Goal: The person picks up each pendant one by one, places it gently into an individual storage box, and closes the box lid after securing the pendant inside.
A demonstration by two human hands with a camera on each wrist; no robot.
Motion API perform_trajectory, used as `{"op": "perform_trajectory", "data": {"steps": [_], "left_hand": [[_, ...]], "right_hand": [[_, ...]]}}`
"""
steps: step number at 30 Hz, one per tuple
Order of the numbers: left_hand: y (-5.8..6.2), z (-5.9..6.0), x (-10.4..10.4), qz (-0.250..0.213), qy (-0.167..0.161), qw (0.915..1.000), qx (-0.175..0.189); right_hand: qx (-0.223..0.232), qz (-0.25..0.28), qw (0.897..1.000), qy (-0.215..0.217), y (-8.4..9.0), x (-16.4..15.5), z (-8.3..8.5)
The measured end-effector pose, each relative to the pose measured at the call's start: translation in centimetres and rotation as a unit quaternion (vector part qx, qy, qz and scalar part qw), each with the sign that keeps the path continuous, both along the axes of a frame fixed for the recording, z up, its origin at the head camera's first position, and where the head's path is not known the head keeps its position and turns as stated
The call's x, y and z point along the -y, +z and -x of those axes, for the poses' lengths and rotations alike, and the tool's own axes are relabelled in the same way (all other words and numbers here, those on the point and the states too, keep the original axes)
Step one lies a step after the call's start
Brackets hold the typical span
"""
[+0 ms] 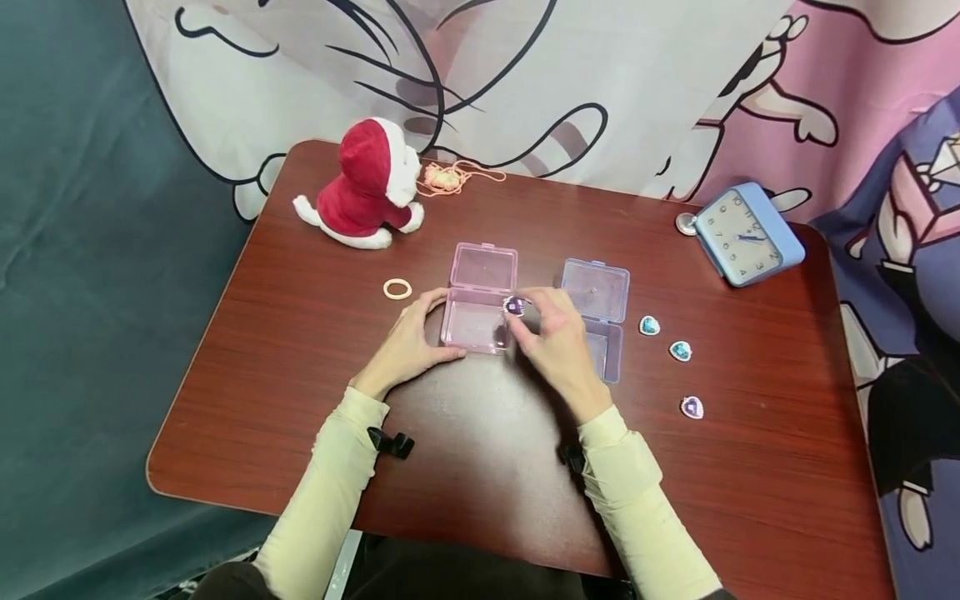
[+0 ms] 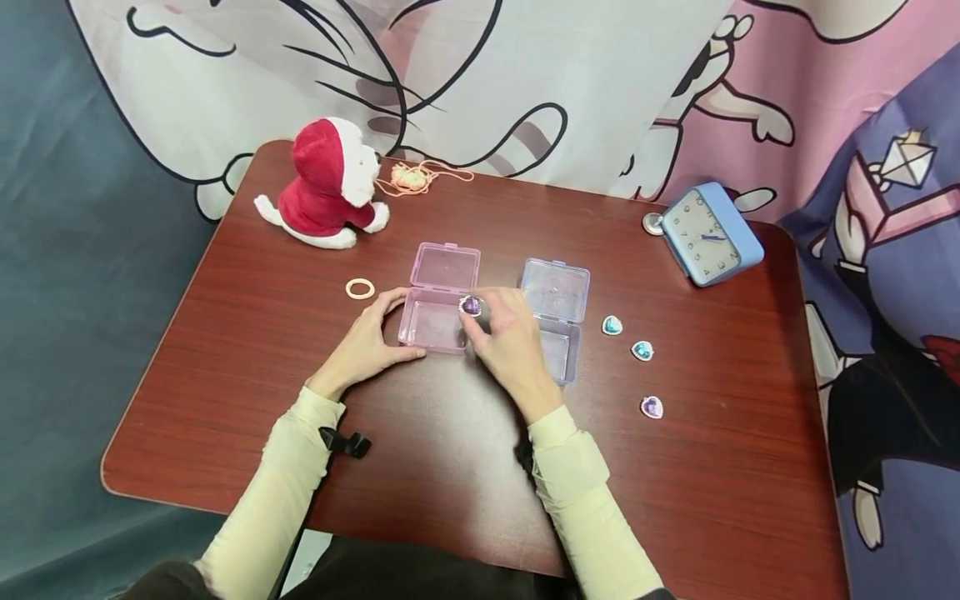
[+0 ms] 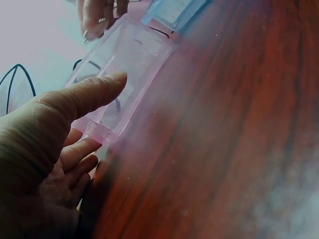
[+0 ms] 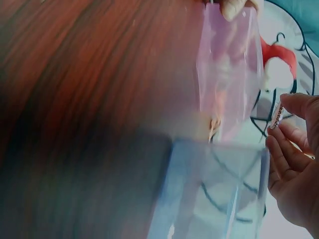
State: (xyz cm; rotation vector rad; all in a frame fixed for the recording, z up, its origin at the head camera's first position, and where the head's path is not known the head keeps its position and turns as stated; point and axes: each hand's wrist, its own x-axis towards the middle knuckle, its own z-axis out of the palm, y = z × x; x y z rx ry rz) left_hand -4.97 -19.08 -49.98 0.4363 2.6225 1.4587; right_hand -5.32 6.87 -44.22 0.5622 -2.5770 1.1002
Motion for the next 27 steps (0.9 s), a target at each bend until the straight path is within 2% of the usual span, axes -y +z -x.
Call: {"op": "perform_trajectory", "data": {"steps": [10,21,27], "left_hand": [[-0.1,-0.1,0.0,0.007,0.006,1.0,0.001],[-0.1,-0.1,-0.2,0.007,0.013,0.9999,0.008],[-0.1,-0.1,-0.1,0.01,0.015,0.9998,0.008]], "right_hand": [[0.026,-0.033,0.999,0.035,-0.7,3.3,0.6],[0.016,-0.07,0.995,0.064,-1.3,5.6,1.2],[0.015,-0.052,0.996,0.071,-1.0,5.2,1.1]]}}
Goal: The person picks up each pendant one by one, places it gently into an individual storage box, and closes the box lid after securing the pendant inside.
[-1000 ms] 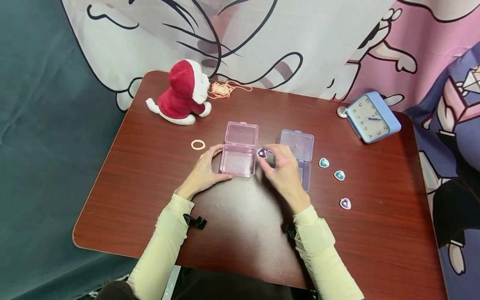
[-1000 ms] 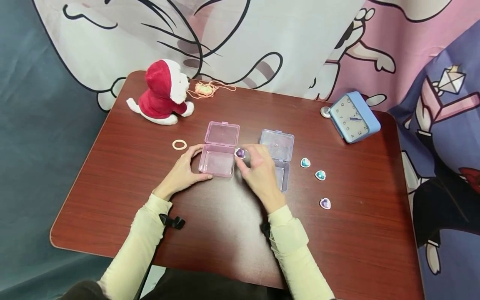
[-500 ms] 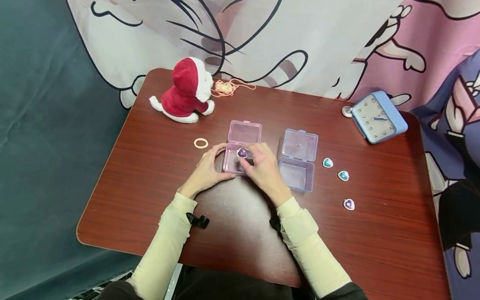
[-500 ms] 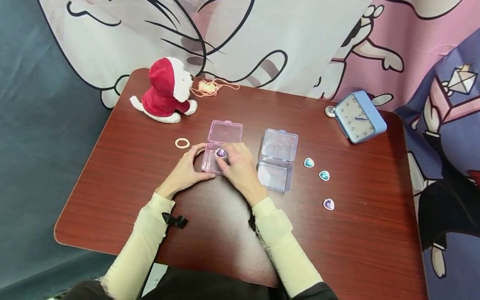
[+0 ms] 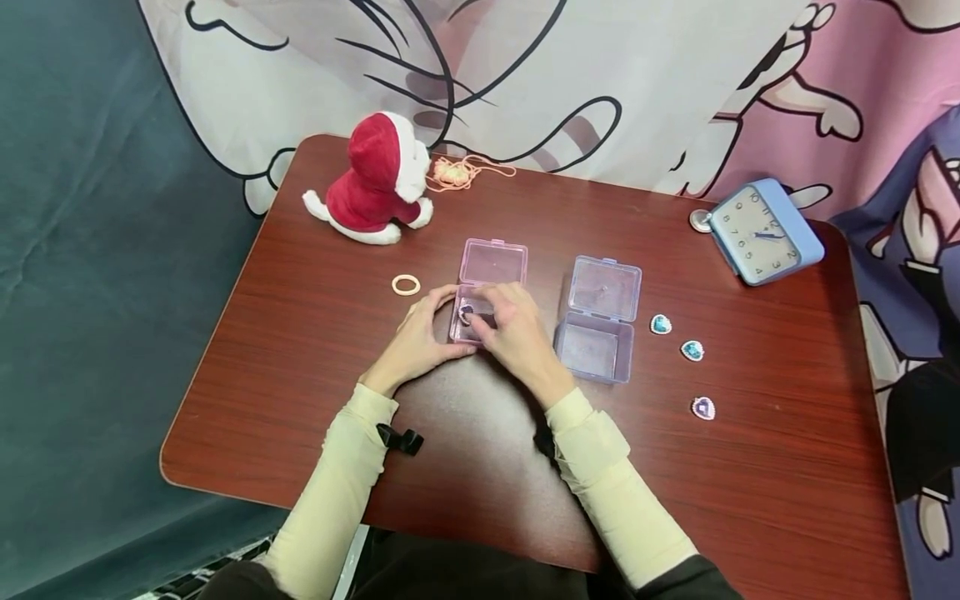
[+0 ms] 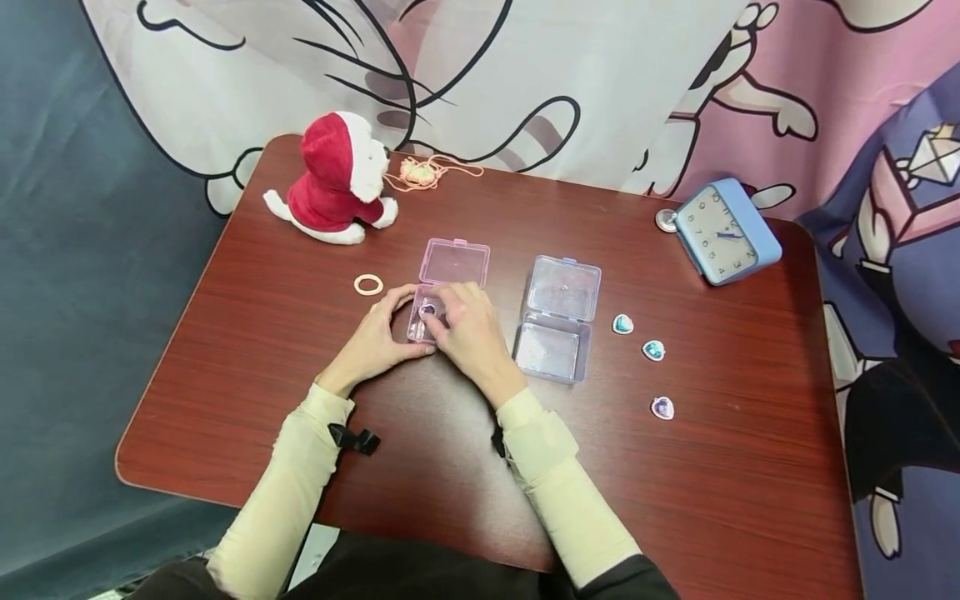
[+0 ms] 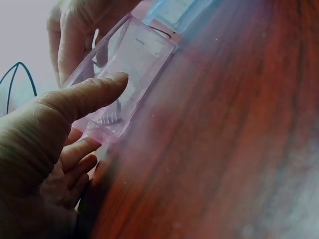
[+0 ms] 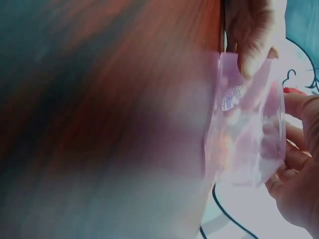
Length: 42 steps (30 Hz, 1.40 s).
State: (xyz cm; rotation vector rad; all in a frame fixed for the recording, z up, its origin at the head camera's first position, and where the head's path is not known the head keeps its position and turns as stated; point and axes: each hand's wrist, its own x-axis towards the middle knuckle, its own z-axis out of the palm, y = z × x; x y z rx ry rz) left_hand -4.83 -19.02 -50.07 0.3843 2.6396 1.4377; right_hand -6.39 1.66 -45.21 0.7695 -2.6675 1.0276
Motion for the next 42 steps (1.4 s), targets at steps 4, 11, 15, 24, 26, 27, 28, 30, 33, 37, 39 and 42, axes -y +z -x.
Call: {"op": "perform_trajectory", "data": {"steps": [4,11,15,24,26,27,28,30,33,37,39,42], "left_hand": [[0.1,0.0,-0.4,-0.001,-0.002,1.0,0.001],[0.2,0.0,-0.6,-0.009,-0.003,0.9999,0.003],[0.1,0.1,-0.5,-0.01,-0.003,0.9999,0.0],[0.0,0.2,-0.4,-0.008,-0.005,0.9999,-0.004],[0.0,0.2,-0.3,-0.008,-0.004,1.0,-0.002],[0.0,0.2,-0.3,-0.008,-0.004,1.0,-0.002],[0.0,0.1,-0.3,-0.008,-0.004,1.0,-0.002],[0.0,0.1,-0.3,-0.008,-0.004,1.0,-0.001],[0.0,0.2,-0.3,-0.006,-0.003,1.0,-0.001],[-0.1,0.2,-0.3,-0.003,-0.003,1.0,-0.002],[-0.1,0.1,-0.4,-0.005,-0.005,1.0,-0.003],[-0.1,0.1,-0.4,-0.007,-0.007,0.9999,-0.006]], "right_hand": [[-0.041,0.039,0.998,-0.022,0.6,-2.6,-0.8],[-0.083,0.105,0.983,-0.126,1.6,-10.2,-3.2],[-0.084,0.111,0.968,-0.207,1.1,-14.7,-4.8],[-0.055,0.082,0.938,-0.333,-0.9,-21.7,-9.2],[-0.042,0.082,0.932,-0.351,-1.0,-22.5,-10.1],[-0.034,0.082,0.928,-0.361,-1.0,-22.8,-10.4],[-0.025,0.082,0.925,-0.37,-1.1,-23.2,-10.8],[-0.008,0.076,0.917,-0.391,-1.4,-23.8,-11.4],[0.023,0.065,0.906,-0.418,-1.9,-24.4,-12.2],[0.065,0.058,0.897,-0.433,-2.9,-25.1,-13.2],[0.075,0.055,0.896,-0.434,-3.4,-25.3,-13.6],[0.073,0.045,0.899,-0.429,-4.1,-25.7,-14.0]]}}
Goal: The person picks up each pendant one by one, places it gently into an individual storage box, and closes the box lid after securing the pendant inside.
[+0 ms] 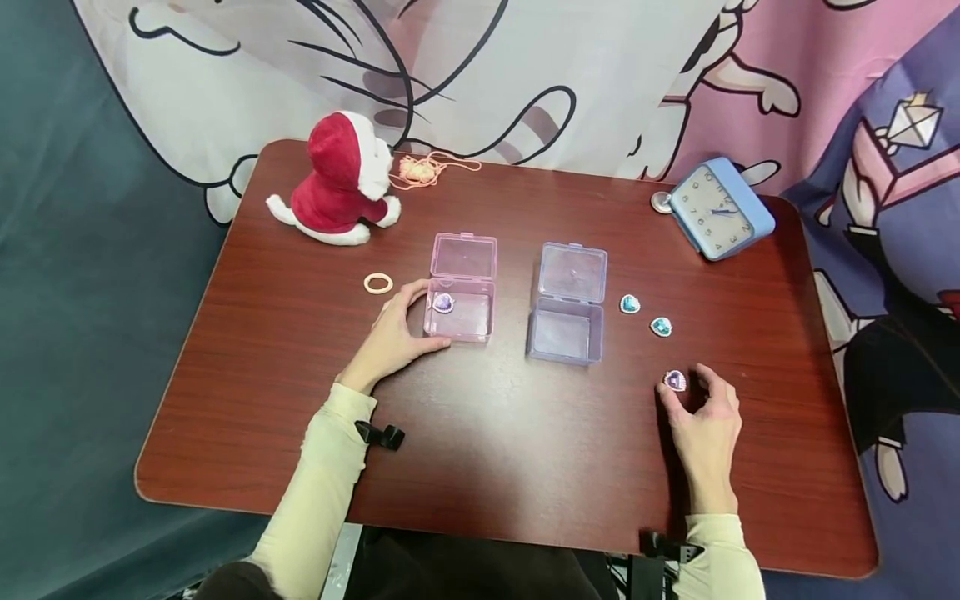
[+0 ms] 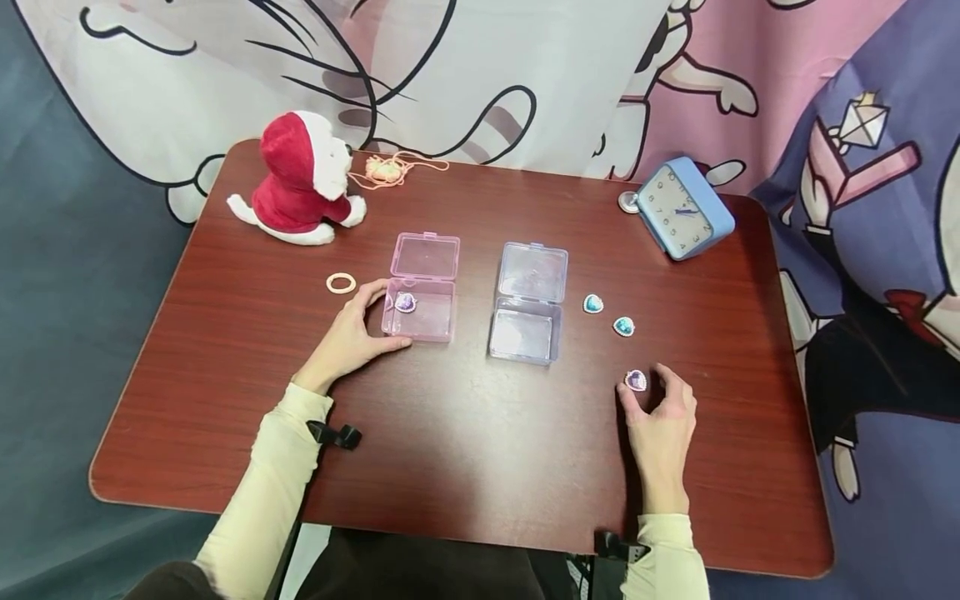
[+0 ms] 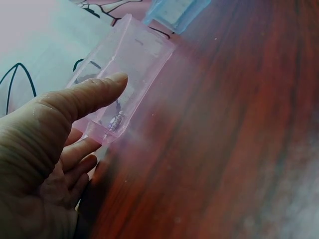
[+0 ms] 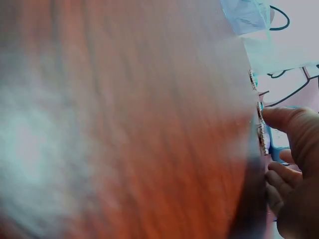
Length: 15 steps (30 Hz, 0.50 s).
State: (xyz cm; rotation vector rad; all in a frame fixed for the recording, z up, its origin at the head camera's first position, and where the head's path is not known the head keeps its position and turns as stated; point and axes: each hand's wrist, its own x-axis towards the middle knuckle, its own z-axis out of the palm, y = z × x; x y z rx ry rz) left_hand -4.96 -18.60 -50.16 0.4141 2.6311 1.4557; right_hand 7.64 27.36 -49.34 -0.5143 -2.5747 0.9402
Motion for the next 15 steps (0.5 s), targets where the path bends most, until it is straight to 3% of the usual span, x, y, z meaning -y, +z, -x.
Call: {"op": "perform_trajectory", "data": {"steps": [4,15], "left_hand": [[-0.1,0.0,0.1,0.0,0.001,1.0,-0.003],[-0.2,0.1,-0.1,-0.002,0.001,1.0,-0.002]], "right_hand": [[-0.013,-0.006,1.0,0.008,-0.9,-0.2,0.0],[-0.039,0.011,0.999,-0.021,-1.4,-0.1,0.1]]}}
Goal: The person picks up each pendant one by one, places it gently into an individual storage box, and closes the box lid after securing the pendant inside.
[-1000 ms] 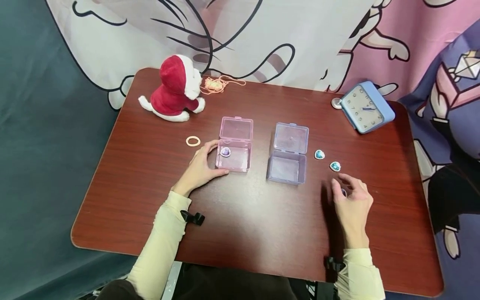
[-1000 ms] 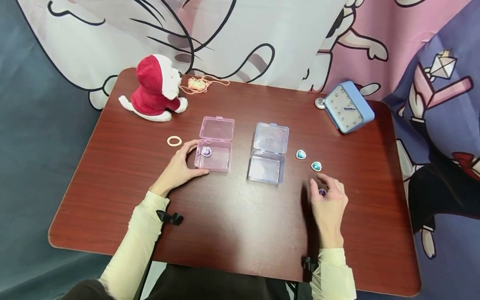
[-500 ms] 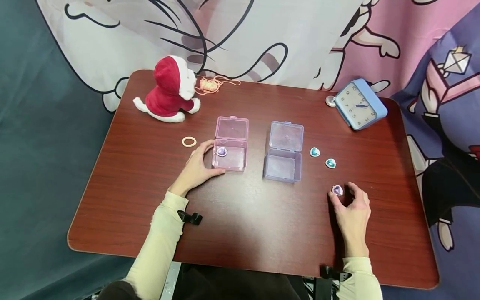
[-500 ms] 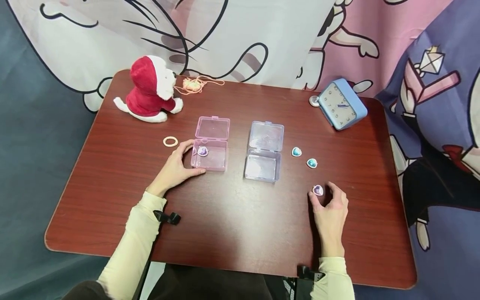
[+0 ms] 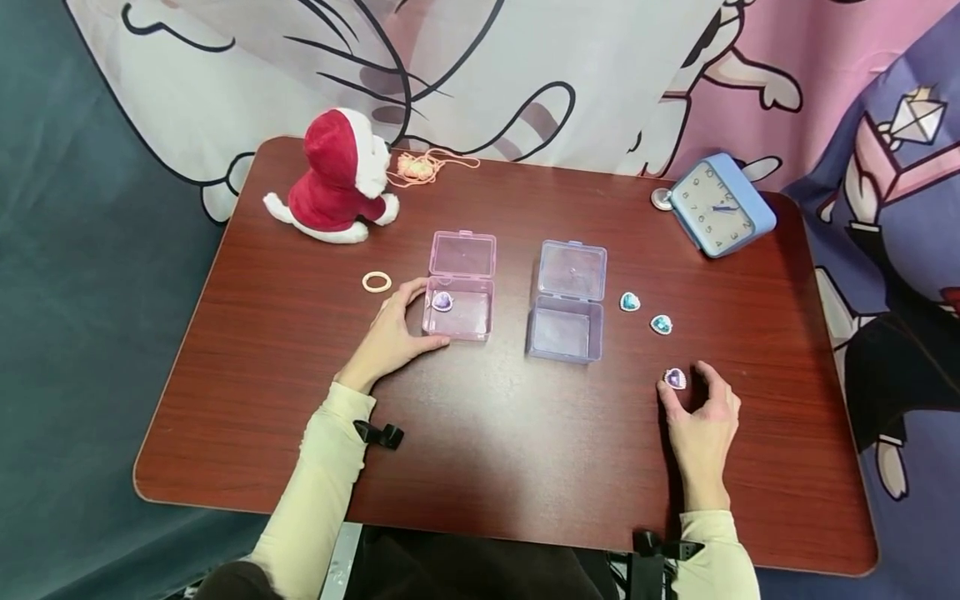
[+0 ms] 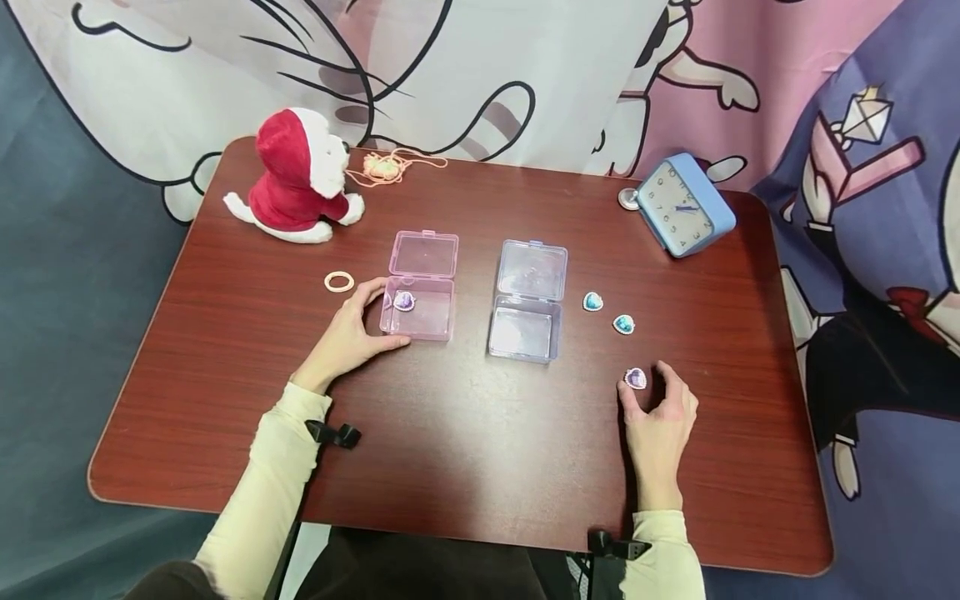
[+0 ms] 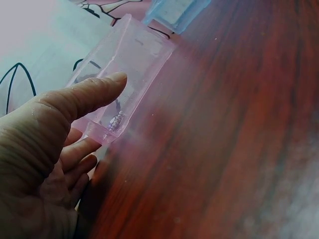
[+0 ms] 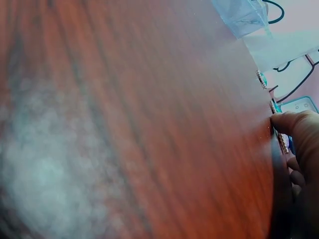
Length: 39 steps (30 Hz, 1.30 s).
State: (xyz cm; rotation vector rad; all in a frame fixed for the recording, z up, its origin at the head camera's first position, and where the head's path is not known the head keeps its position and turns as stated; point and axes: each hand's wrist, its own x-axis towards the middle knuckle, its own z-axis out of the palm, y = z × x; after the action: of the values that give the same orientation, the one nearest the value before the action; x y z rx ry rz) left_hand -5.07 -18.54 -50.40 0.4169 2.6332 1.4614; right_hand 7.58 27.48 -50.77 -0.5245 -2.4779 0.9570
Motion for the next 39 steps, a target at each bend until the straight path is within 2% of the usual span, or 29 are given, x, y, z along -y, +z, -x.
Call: {"op": "perform_trajectory", "data": {"steps": [11,18,30,39], "left_hand": [[0.0,-0.1,0.1,-0.001,0.001,1.0,0.002],[-0.1,0.0,0.0,0.003,0.001,1.0,-0.008],[0.0,-0.1,0.1,0.003,0.001,1.0,-0.001],[0.1,-0.1,0.1,0.005,0.001,1.0,-0.004]], "right_hand": [[-0.034,0.011,0.999,-0.013,-0.2,0.2,0.2],[-0.037,0.01,0.999,-0.019,-0.3,0.2,0.4],[-0.057,0.019,0.998,-0.02,-0.1,0.6,0.8],[-0.078,0.02,0.997,-0.012,0.2,1.3,1.8]]}}
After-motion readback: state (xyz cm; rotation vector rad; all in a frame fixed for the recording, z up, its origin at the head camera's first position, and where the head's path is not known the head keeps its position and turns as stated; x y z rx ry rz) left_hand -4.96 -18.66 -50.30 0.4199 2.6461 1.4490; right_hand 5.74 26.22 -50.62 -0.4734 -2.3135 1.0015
